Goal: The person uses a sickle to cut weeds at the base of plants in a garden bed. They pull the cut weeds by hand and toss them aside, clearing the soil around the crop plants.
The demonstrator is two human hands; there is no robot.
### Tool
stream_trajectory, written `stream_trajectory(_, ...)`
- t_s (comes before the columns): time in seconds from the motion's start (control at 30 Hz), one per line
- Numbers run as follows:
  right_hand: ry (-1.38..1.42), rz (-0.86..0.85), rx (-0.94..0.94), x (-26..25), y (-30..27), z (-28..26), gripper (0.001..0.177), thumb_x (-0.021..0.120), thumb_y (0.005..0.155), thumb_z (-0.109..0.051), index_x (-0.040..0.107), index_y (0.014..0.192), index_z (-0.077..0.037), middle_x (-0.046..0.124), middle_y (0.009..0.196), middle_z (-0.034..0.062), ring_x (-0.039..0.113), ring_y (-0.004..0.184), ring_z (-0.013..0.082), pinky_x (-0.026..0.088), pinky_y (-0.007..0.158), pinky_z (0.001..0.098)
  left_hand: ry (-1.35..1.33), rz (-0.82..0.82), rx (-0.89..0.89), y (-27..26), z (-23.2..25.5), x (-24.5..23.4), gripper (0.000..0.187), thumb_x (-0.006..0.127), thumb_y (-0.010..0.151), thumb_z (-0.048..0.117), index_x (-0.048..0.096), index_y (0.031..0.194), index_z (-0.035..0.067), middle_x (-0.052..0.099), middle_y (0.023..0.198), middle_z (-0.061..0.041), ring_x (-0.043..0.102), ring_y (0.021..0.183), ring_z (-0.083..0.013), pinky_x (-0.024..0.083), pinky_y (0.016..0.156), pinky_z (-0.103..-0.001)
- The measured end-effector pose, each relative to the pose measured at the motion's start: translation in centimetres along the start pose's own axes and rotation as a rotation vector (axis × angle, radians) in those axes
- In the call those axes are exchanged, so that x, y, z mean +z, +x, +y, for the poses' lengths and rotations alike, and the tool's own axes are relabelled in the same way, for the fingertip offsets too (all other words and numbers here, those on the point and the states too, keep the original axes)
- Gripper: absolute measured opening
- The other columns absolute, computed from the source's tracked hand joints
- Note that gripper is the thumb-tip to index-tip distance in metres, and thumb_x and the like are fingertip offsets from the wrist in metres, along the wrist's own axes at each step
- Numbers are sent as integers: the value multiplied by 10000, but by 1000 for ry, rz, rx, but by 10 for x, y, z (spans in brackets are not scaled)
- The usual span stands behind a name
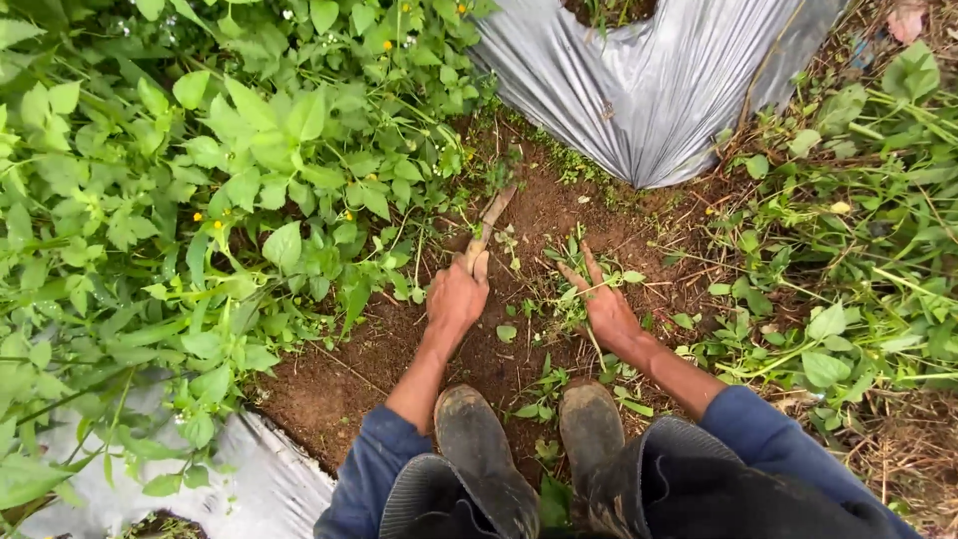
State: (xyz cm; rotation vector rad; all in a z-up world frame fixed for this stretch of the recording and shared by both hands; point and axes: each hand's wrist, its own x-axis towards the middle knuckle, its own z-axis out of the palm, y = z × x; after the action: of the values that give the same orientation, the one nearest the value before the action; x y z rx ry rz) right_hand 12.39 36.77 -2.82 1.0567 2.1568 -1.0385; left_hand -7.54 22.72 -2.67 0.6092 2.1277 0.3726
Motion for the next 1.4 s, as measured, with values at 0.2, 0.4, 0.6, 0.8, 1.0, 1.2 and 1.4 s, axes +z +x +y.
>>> stream_trajectory(0.2,322,-40,240,-68,-38,-76,723,496,993,-77,249,1603,-378,141,1678,188,607,1204,393,672,722,359,19,-125,-172,-79,-30,10,552,350,1088,412,566,1305,-46,692,822,-258,744,730,-354,587,635,-462)
stream_trajectory(0.4,-49,42,-83,-10,-4,-3,1094,777,820,-6,127,1595,-422,-64,1681,207,516,1256,525,616,960,578,-74,-102,-189,-90,-26,11,525,419,1088,307,506,1400,-108,702,792,-302,717,672,-328,586,663,-457)
stream_trajectory(0.6,-138,34,-71,-8,-5,2,1053,800,806,-20,208,1605,-367,-46,1690,204,594,1212,447,584,974,564,6,-154,-65,-30,-28,32,567,379,1088,388,517,1408,-60,684,936,-262,634,619,-240,518,539,-401)
stream_trajectory(0.8,-100,25,-66,-4,-7,4,1069,813,783,-25,220,1598,-381,-72,1694,155,560,1234,478,635,910,538,-51,-144,-73,-44,-41,26,477,411,1070,258,496,1419,-57,641,929,-235,578,650,-235,480,573,-355)
stream_trajectory(1.0,-151,59,-135,6,-2,15,1071,824,768,-20,227,1606,-319,-6,1672,236,643,1123,463,646,880,565,90,-118,-47,-63,-39,30,454,422,1033,320,580,1287,-21,690,902,-285,723,802,-409,573,686,-492)
stream_trajectory(1.2,-133,55,-172,13,4,20,1072,834,749,-26,237,1592,-308,-4,1664,259,652,1084,495,652,871,568,185,-66,-42,-57,-56,38,473,515,947,395,633,1187,4,717,861,-309,741,849,-478,574,700,-550)
stream_trajectory(1.4,-73,22,-44,-12,-12,-9,1062,804,783,-4,225,1606,-344,34,1678,231,658,1100,438,668,807,490,126,-85,33,-19,-66,50,467,453,1049,292,552,1366,-36,700,779,-250,645,527,-239,567,470,-349)
